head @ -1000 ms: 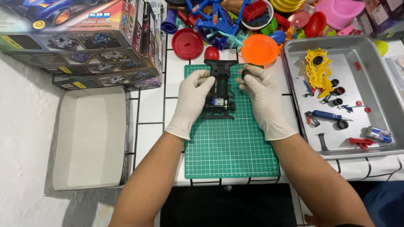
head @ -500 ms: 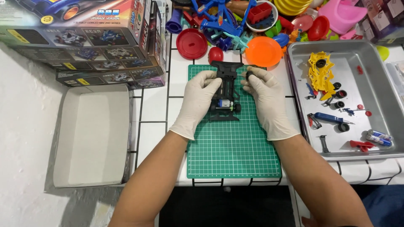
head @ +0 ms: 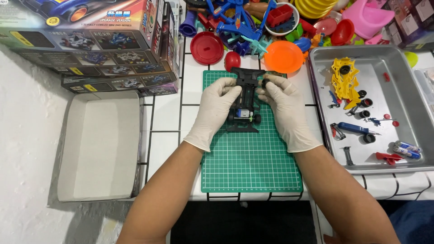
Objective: Assembling the internal motor and gear components of a toy car chassis on a cutting mat.
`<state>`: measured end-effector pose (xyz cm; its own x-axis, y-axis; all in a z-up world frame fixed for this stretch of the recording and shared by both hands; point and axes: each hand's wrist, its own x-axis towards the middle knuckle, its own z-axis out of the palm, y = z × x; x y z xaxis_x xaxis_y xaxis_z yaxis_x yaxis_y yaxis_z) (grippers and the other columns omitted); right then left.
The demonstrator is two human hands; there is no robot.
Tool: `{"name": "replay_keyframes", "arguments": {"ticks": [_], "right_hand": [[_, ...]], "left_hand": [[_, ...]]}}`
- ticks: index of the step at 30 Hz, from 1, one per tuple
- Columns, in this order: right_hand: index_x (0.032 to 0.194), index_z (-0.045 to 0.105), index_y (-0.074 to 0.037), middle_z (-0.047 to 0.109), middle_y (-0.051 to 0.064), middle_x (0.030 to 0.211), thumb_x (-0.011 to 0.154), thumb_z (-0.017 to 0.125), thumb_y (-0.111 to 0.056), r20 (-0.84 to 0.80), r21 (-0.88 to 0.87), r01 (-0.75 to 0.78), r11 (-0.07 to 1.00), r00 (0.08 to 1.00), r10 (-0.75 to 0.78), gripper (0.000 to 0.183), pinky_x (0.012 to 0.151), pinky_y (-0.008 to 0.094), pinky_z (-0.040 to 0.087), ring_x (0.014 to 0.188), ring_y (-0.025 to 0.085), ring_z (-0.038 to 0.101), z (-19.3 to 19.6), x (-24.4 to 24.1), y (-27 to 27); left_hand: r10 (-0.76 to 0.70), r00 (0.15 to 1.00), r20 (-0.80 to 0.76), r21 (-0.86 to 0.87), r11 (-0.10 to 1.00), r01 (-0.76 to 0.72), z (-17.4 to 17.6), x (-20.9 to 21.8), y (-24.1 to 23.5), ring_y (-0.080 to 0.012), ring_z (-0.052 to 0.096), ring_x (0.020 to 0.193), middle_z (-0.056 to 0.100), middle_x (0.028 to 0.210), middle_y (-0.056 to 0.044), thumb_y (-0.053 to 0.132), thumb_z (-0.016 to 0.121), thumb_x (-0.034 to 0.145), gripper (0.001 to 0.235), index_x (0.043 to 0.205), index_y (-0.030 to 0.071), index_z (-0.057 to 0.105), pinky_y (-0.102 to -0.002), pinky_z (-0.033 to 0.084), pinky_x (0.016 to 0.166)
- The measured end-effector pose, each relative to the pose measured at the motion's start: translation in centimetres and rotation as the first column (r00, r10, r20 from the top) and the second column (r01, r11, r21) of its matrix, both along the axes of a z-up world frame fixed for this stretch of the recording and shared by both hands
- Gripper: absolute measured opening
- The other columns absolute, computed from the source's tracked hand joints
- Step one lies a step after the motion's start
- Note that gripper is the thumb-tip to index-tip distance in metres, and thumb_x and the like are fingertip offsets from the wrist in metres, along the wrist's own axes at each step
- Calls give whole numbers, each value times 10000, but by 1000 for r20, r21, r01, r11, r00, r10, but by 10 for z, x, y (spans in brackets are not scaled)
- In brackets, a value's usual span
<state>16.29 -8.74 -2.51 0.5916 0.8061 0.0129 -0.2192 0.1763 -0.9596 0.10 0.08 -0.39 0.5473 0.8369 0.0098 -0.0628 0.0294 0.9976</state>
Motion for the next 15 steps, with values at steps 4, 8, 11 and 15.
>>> {"name": "replay_keyframes", "arguments": {"ticks": [4,8,11,15], "right_hand": [[1259,630,19,717,198,1117,996,686,-142,-7,-2,-2,1000,1000,2,313,858,311,649,922,205,733,-2,0,0],[1255,628,24,711,188,1101,1007,672,-137,-2,1,-3,1000,1000,3,299,855,314,651,914,204,731,-1,1,0],[1249,627,30,700,177,1083,1010,667,-129,-5,5,-5,1000,1000,5,290,849,314,652,906,202,725,0,0,0],[1240,629,25,688,163,1075,1012,667,-135,-12,6,-3,1000,1000,3,281,851,313,652,908,196,719,0,0,0]], "left_hand": [[1,1000,9,-2,1000,-1,0,-1,-1,-123,710,796,759,912,-105,162,722,931,238,1144,57,704,-266,625,721],[-5,1000,20,5,1000,4,2,-1,-3,-122,709,799,761,914,-101,169,733,931,243,1148,64,706,-264,622,713],[-7,1000,27,7,1000,7,2,-1,-3,-124,712,793,762,909,-100,164,738,929,241,1148,67,709,-261,621,705],[-10,999,41,-8,1000,11,1,0,-3,-120,710,788,761,907,-99,163,742,927,247,1151,65,707,-258,620,707]]}}
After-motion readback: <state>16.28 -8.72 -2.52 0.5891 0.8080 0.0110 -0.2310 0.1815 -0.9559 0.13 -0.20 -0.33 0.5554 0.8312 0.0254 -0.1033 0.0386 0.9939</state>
